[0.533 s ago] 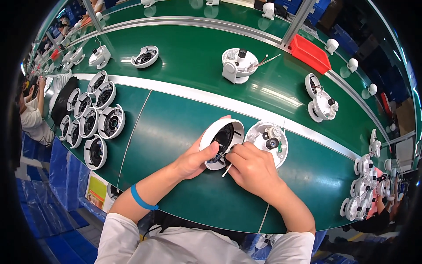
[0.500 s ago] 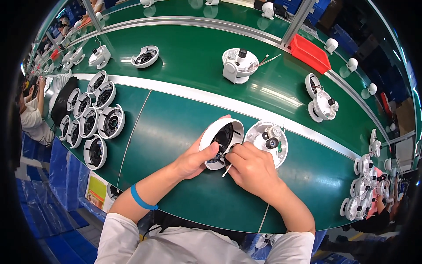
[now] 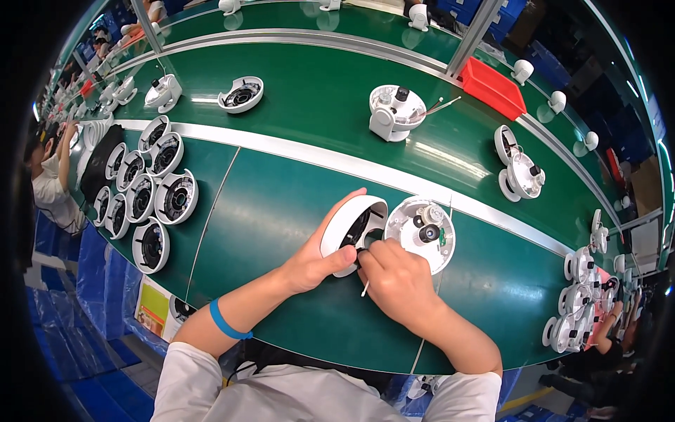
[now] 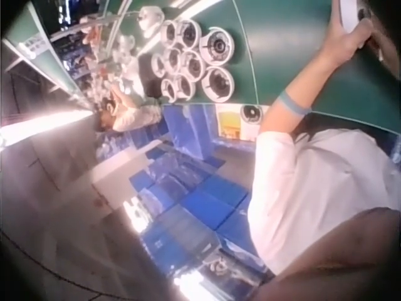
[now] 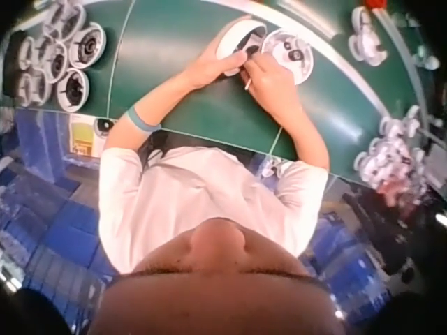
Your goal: Assembling internal components and lenses into dome security camera housings on a production line.
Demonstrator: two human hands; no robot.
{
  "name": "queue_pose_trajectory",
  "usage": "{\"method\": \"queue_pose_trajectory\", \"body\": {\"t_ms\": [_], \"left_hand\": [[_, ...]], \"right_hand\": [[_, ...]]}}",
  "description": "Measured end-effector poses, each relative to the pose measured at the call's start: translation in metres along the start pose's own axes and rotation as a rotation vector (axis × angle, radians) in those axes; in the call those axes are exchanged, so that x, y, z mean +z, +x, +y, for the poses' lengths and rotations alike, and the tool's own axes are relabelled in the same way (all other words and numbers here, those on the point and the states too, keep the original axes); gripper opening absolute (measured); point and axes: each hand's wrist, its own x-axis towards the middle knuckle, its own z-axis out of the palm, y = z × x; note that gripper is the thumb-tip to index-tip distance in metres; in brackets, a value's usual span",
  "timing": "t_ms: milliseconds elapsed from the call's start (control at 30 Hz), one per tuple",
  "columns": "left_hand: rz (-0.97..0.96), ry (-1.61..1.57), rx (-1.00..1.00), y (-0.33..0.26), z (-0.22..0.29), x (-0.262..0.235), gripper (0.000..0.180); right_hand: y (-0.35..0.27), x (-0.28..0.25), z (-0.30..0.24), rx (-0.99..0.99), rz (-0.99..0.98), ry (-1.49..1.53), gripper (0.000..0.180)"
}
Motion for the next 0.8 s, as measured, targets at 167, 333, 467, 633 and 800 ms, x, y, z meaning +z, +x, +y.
{"method": "queue_pose_trajectory", "body": {"t_ms": [167,333,467,633,800], "left_hand": [[-0.046,0.03,0.007,-0.001,-0.002,-0.005,0.109],[-0.099,0.143,0.043,-0.001,-0.01,-0.016,0.114],[-0.14,0.14,0.071,0.001,-0.013,-0.019,0.111],[-0.033,-0.166,0.031,0.003,-0.019,-0.031,0.095],[0.029,-0.29,-0.007,0.006,-0.017,-0.036,0.091]], "right_hand": [[0.004,0.004,0.009,0.005,0.007,0.067,0.016],[0.009,0.009,0.018,-0.015,0.013,0.056,0.017],[0.01,0.013,0.023,-0.025,0.008,0.064,0.02],[0.025,-0.002,0.011,0.133,-0.019,0.388,0.024],[0.021,0.006,0.025,-0.048,0.053,0.437,0.025]]}}
